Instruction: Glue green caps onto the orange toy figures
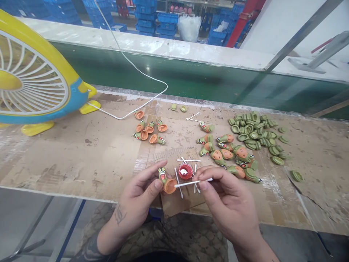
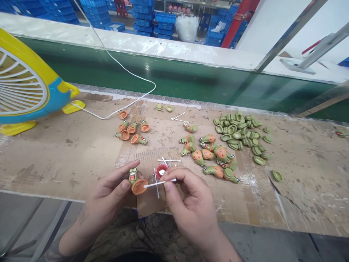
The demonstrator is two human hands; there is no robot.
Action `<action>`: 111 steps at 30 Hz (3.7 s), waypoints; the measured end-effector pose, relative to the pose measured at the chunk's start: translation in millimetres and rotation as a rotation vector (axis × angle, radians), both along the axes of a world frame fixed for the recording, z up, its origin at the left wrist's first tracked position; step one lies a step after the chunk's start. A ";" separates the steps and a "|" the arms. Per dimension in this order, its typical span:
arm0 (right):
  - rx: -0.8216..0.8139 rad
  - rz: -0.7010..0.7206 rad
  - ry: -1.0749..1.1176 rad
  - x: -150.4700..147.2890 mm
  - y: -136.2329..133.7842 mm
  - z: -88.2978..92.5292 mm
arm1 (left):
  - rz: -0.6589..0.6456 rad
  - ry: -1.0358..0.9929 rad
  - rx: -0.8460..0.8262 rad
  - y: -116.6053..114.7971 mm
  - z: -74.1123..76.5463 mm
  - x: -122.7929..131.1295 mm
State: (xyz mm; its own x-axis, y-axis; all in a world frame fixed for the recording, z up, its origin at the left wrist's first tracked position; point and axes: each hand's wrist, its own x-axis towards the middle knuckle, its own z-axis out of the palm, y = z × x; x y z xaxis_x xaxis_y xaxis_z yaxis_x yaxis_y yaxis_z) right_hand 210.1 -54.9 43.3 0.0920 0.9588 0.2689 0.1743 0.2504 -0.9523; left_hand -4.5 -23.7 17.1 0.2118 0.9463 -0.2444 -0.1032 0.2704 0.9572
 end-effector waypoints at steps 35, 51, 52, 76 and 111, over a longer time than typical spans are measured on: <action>-0.136 -0.571 -0.637 109.1 31.3 -13.5 | 0.175 0.020 -0.217 2.7 13.3 -0.7; -0.266 -0.583 -0.622 145.2 -2.8 -16.1 | 0.214 0.077 -0.220 4.7 18.7 -0.7; -0.255 -0.485 -0.583 131.0 -12.8 -15.4 | 0.206 0.065 -0.216 3.5 21.7 1.2; -0.185 -0.137 -0.476 84.4 -47.0 -17.5 | 0.007 -0.345 -0.206 -7.8 11.3 9.0; 0.198 0.086 -0.419 -3.0 -26.7 6.7 | -0.104 0.071 0.535 -15.6 6.7 10.4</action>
